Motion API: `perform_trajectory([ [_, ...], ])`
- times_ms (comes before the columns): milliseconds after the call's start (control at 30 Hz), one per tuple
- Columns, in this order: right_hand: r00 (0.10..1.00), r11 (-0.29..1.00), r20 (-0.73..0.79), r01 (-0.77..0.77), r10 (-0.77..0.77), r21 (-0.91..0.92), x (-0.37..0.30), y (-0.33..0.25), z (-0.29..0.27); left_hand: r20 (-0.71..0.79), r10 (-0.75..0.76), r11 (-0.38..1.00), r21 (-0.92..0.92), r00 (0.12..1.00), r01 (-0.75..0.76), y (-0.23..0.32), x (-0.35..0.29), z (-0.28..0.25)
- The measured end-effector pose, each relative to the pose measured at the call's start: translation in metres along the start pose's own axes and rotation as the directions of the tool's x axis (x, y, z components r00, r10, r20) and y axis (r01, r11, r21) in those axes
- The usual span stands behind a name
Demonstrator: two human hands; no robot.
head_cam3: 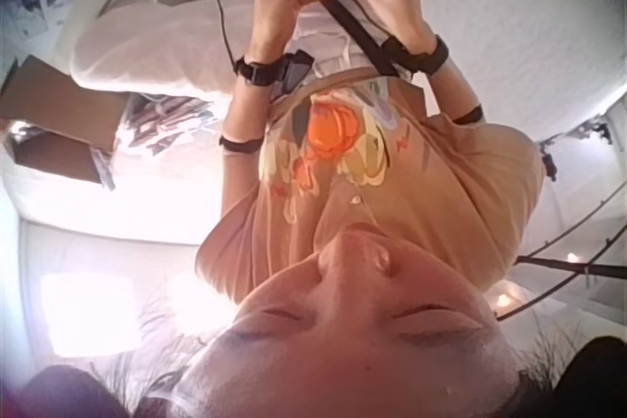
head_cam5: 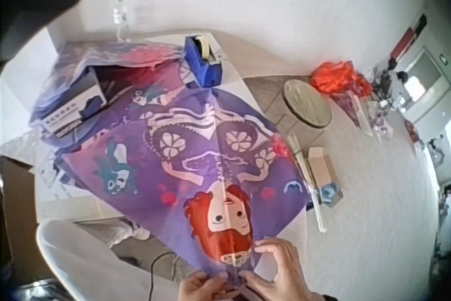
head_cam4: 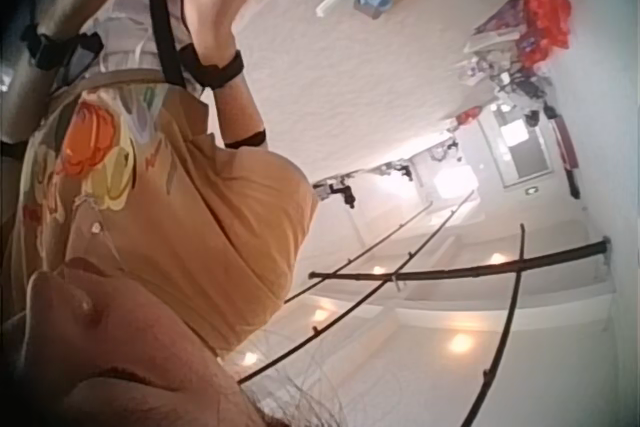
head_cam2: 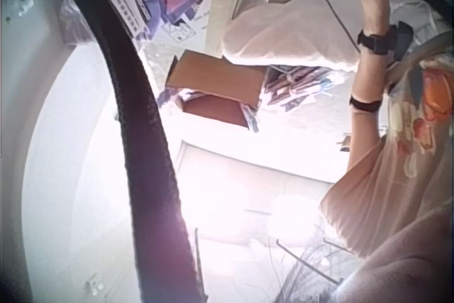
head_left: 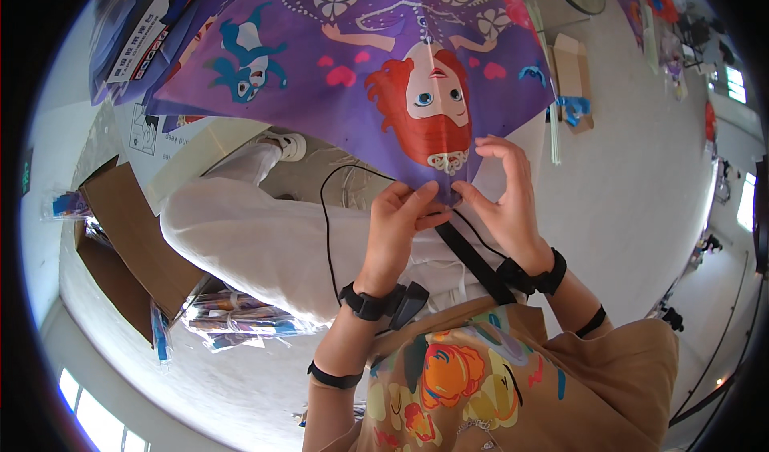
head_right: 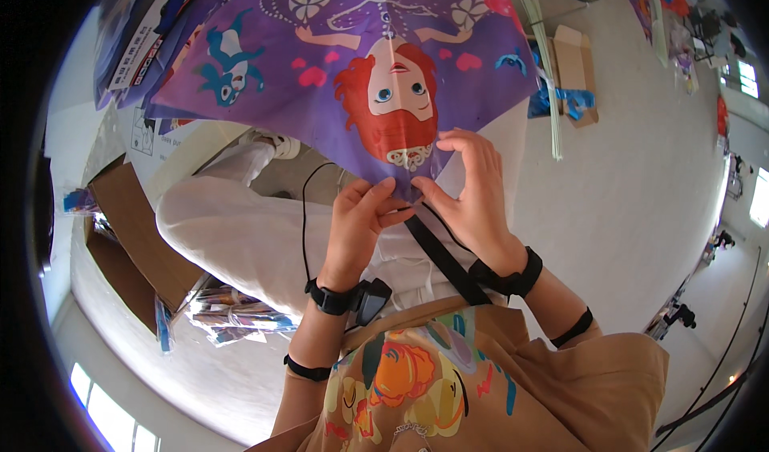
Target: The recorder is assembling decorative kites by inserting support rods and securing them with tape.
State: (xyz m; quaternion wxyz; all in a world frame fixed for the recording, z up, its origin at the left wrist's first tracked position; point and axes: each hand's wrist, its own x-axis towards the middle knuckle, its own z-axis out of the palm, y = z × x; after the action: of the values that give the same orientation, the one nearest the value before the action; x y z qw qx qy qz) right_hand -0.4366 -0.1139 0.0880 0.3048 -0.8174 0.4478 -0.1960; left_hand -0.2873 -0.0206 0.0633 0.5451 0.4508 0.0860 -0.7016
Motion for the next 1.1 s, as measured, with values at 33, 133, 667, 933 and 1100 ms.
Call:
perform_trajectory([
  [33, 1.0, 1.0, -0.001, -0.003, 0.003, -0.001, 0.002, 0.0, 0.0, 0.021, 0.039, 0.999, 0.033, 0.999, -0.04, 0.001, -0.002, 0.004],
  [133, 1.0, 0.999, -0.006, 0.023, -0.022, 0.034, 0.008, 0.0, 0.0, 0.046, 0.129, 0.987, 0.092, 0.991, -0.133, -0.007, 0.0, 0.007],
  [667, 0.994, 0.968, -0.085, -0.051, 0.075, 0.247, 0.068, 0.01, -0.005, -0.192, 0.22, 0.965, 0.187, 0.957, -0.184, 0.0, 0.003, 0.023],
  [933, 0.965, 0.952, -0.255, 0.137, -0.066, 0.273, 0.187, 0.003, 0.0, -0.357, 0.513, 0.841, 0.392, 0.781, -0.373, 0.054, -0.092, 0.027],
  [1100, 0.892, 0.927, -0.413, 0.297, -0.183, 0.23, 0.349, 0.023, 0.021, -0.514, 0.56, 0.823, 0.438, 0.65, -0.363, 0.079, -0.131, 0.03],
])
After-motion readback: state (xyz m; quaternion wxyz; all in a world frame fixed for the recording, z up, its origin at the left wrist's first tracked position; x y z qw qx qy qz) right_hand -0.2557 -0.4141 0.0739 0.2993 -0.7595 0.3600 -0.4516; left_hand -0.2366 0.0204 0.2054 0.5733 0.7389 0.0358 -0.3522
